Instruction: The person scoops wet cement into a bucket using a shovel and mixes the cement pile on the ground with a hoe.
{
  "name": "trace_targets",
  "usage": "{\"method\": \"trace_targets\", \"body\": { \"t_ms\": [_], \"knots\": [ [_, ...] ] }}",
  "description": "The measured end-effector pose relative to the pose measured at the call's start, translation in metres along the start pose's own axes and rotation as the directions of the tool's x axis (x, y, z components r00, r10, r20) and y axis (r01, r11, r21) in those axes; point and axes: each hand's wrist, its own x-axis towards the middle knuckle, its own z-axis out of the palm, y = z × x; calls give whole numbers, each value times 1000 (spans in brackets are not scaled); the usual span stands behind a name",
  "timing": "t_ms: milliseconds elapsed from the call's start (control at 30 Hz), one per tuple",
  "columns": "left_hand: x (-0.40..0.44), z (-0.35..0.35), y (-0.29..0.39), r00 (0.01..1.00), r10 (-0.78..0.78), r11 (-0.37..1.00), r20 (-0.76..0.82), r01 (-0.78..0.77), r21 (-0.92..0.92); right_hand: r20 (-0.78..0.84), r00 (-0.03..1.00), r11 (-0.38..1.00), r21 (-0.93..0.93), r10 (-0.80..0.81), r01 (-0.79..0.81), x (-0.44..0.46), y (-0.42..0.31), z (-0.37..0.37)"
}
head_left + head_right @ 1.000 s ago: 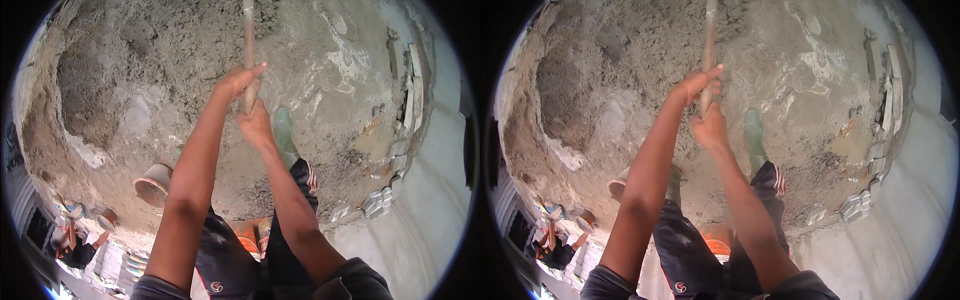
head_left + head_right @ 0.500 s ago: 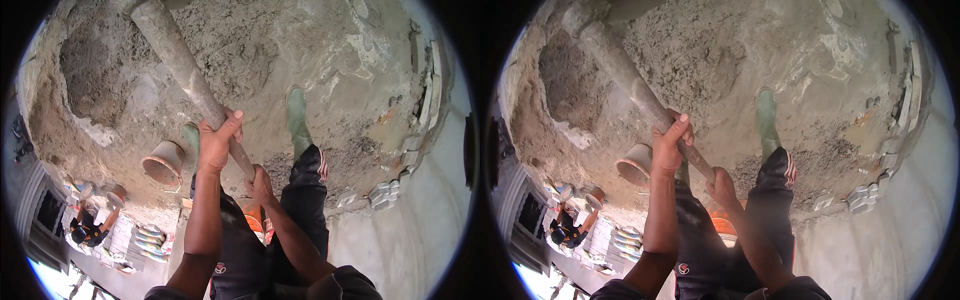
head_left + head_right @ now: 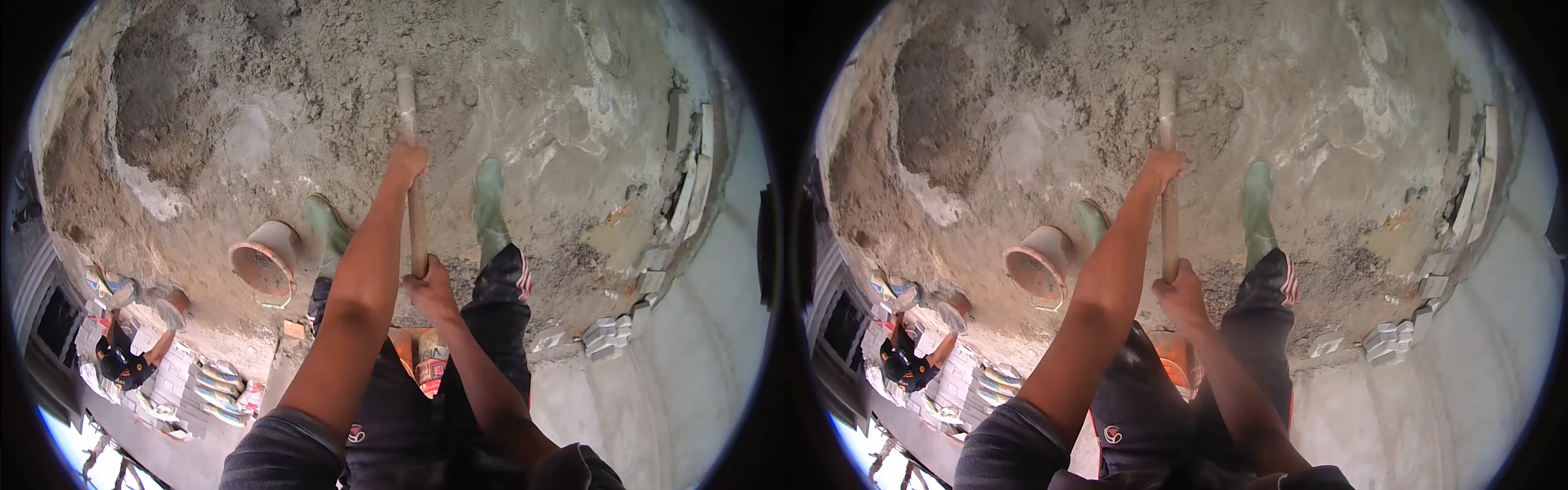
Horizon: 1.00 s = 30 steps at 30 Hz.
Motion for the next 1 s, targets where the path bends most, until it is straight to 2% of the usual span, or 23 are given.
{"method": "trace_targets", "body": {
  "t_ms": [67,133,200,267,300,400,433,467,500,567,600,633,667,700,733,767,800,833,933,1000],
  "knots": [
    [-24,-1,-39,996,86,996,-16,-87,-24,1,996,985,-149,-89,89,-37,19,-7],
    [-76,-7,-53,993,92,970,-75,-107,-220,-1,989,967,-209,-149,146,-73,43,-11],
    [-128,-20,-36,989,-3,981,-148,-25,-191,-3,978,947,-248,-210,203,-83,54,-14],
    [-158,-35,-2,960,84,961,-267,-149,-233,19,955,918,-271,-295,289,-77,61,-18],
    [-165,-44,25,931,192,934,-311,-271,-233,-14,921,882,-295,-388,367,-57,56,-16],
    [-144,-72,139,758,502,791,-417,-597,-132,-64,773,752,-293,-632,591,48,-30,-14],
    [-121,-76,176,665,602,691,-442,-711,-128,-38,804,786,-240,-593,569,70,-79,-19],
    [-99,-81,209,569,707,605,-420,-794,-56,-47,780,766,-239,-623,597,96,-119,-22],
    [-90,-78,250,680,583,777,-445,-627,60,-52,765,752,-236,-642,615,114,-140,-23],
    [24,-75,260,424,759,617,-494,-710,338,-46,801,798,-146,-596,585,139,-156,-20],
    [37,-70,241,644,667,741,-373,-622,251,-39,820,819,-100,-571,565,143,-159,-17],
    [48,-61,219,816,533,845,-223,-501,188,31,934,933,69,-355,352,131,-152,-13],
    [82,-51,175,926,340,932,-163,-308,191,140,981,973,210,-130,99,109,-139,-7],
    [96,-41,116,975,210,972,-78,-200,124,147,986,974,225,-72,38,90,-114,-2],
    [85,-32,56,996,68,988,-66,-58,145,153,988,970,243,-6,-31,69,-74,2],
    [112,-17,-26,997,40,999,-60,-40,5,91,995,992,123,26,-38,50,-28,2],
    [42,-15,-29,993,11,1000,-119,-13,-16,13,999,995,-86,-40,41,28,13,-2],
    [2,-12,-40,994,37,987,-106,-53,-153,-22,996,985,-148,-89,85,6,44,-8],
    [-93,-18,-66,988,22,946,-155,-70,-317,57,998,930,-367,17,6,-82,53,-24],
    [-141,-29,-62,972,-90,924,-217,1,-383,69,998,857,-514,13,24,-91,52,-27]
  ]
}}
